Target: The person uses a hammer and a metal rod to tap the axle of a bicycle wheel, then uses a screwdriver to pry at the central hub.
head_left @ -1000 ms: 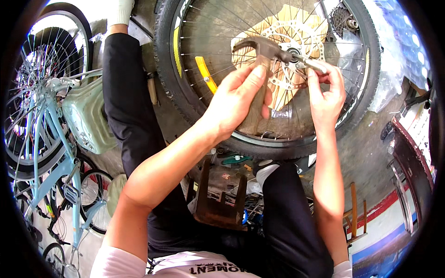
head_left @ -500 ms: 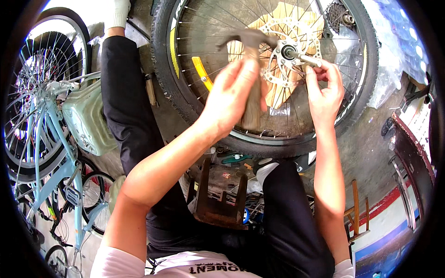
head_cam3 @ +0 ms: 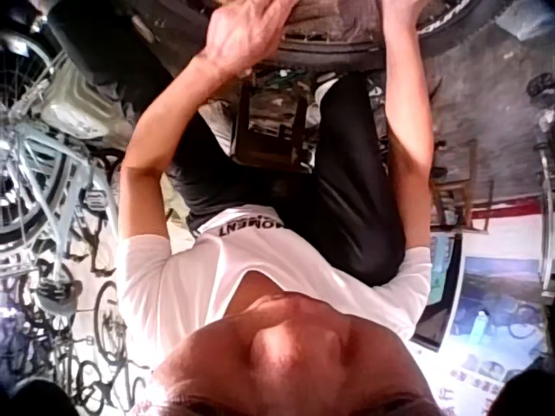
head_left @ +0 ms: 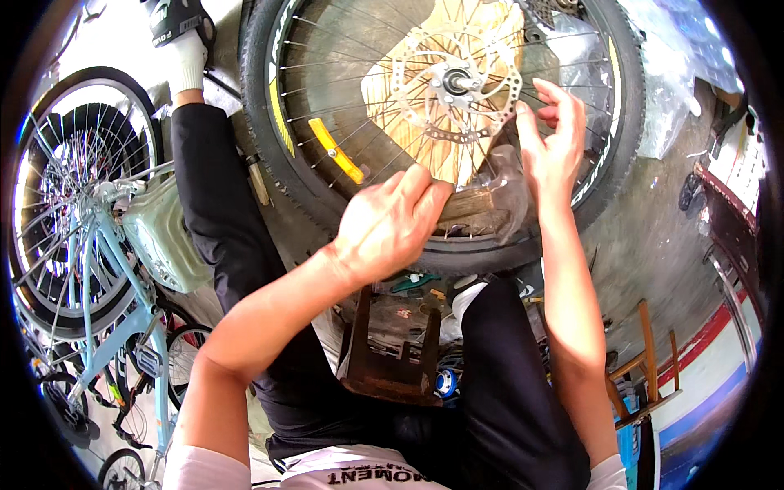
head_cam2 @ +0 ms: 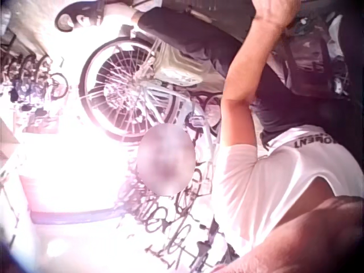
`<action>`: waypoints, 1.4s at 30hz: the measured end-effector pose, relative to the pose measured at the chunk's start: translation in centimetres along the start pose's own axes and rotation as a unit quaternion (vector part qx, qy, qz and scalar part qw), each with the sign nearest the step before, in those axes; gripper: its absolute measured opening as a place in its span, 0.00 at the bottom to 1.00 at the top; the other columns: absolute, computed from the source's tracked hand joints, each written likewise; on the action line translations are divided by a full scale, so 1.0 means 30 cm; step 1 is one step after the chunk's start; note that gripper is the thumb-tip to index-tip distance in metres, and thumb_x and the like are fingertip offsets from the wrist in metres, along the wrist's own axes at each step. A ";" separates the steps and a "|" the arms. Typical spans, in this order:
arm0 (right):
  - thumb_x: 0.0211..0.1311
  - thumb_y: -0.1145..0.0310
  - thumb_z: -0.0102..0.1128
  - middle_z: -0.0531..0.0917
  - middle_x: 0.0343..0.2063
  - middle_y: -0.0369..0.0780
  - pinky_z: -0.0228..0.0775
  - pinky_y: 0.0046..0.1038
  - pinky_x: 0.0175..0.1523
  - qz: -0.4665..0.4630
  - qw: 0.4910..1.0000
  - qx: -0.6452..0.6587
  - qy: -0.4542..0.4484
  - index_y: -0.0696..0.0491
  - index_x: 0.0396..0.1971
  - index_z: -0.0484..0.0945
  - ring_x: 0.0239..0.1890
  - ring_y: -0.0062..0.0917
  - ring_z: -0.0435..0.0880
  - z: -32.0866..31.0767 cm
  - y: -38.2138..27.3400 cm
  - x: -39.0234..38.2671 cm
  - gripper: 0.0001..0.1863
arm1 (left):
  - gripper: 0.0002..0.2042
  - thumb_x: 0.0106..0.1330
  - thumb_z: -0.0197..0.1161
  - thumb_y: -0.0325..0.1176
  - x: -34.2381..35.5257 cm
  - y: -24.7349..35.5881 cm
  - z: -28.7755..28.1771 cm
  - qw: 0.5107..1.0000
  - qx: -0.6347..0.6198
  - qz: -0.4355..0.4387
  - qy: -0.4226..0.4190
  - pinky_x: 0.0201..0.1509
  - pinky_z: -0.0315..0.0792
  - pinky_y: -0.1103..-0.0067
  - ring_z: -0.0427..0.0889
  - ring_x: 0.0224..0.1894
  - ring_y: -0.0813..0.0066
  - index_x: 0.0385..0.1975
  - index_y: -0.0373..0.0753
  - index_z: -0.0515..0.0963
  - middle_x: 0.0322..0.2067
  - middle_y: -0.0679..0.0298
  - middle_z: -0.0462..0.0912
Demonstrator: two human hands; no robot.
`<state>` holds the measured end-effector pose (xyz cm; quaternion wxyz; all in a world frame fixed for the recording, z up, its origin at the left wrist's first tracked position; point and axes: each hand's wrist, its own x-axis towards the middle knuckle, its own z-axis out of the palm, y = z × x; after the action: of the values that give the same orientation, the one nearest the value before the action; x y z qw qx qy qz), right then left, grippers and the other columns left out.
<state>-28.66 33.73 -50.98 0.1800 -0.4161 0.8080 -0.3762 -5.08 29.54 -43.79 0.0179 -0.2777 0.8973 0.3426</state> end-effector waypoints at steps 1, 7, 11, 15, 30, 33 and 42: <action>0.60 0.70 0.72 0.79 0.42 0.39 0.75 0.31 0.46 0.025 0.999 0.022 -0.003 0.49 0.53 0.80 0.37 0.27 0.79 0.004 0.003 -0.003 0.20 | 0.26 0.49 0.75 0.28 0.018 -0.012 -0.007 1.000 0.021 0.008 -0.017 0.39 0.80 0.69 0.83 0.38 0.60 0.51 0.41 0.76 0.40 0.61 0.75; 0.61 0.71 0.70 0.80 0.36 0.38 0.75 0.31 0.44 -0.003 0.997 0.061 -0.038 0.52 0.48 0.81 0.34 0.26 0.80 0.024 0.041 -0.005 0.16 | 0.17 0.56 0.73 0.32 0.068 -0.068 -0.031 0.993 0.043 -0.084 0.073 0.32 0.81 0.67 0.85 0.33 0.57 0.44 0.42 0.76 0.36 0.60 0.74; 0.61 0.72 0.70 0.81 0.37 0.38 0.76 0.30 0.43 0.007 0.998 0.048 -0.039 0.52 0.47 0.82 0.33 0.26 0.81 0.013 0.051 -0.008 0.14 | 0.20 0.55 0.75 0.28 0.072 -0.041 -0.054 0.998 0.003 0.025 -0.062 0.39 0.81 0.64 0.84 0.38 0.51 0.47 0.42 0.76 0.41 0.59 0.76; 0.64 0.72 0.69 0.81 0.38 0.37 0.75 0.27 0.43 -0.010 0.997 0.061 -0.036 0.53 0.48 0.83 0.33 0.22 0.79 0.023 0.040 -0.007 0.13 | 0.18 0.57 0.75 0.29 0.067 -0.093 -0.048 0.998 0.001 -0.062 0.022 0.39 0.80 0.63 0.83 0.39 0.50 0.46 0.40 0.78 0.40 0.56 0.78; 0.64 0.71 0.68 0.81 0.36 0.37 0.76 0.28 0.43 0.002 0.997 0.050 -0.050 0.52 0.47 0.82 0.34 0.24 0.80 0.001 0.052 -0.018 0.12 | 0.20 0.55 0.75 0.29 0.062 -0.081 -0.081 0.997 -0.010 0.002 -0.074 0.39 0.80 0.64 0.84 0.38 0.51 0.48 0.44 0.77 0.41 0.58 0.78; 0.64 0.72 0.67 0.81 0.36 0.37 0.76 0.28 0.42 0.005 0.998 0.055 -0.044 0.52 0.46 0.82 0.34 0.24 0.80 0.013 0.042 -0.015 0.12 | 0.17 0.57 0.75 0.31 0.061 -0.121 -0.060 0.998 -0.001 -0.062 -0.016 0.39 0.80 0.64 0.83 0.38 0.51 0.45 0.43 0.78 0.39 0.58 0.79; 0.63 0.72 0.67 0.82 0.35 0.37 0.76 0.29 0.42 -0.031 0.997 0.051 -0.039 0.54 0.42 0.82 0.32 0.26 0.81 0.022 0.052 -0.015 0.09 | 0.18 0.53 0.76 0.31 0.060 -0.144 -0.071 0.999 0.000 -0.020 -0.033 0.39 0.79 0.64 0.83 0.38 0.51 0.44 0.41 0.79 0.39 0.58 0.78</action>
<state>-28.83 34.37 -52.62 0.2204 -0.4452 0.7671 -0.4058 -4.06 24.68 -45.18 0.0542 -0.2842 0.8905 0.3511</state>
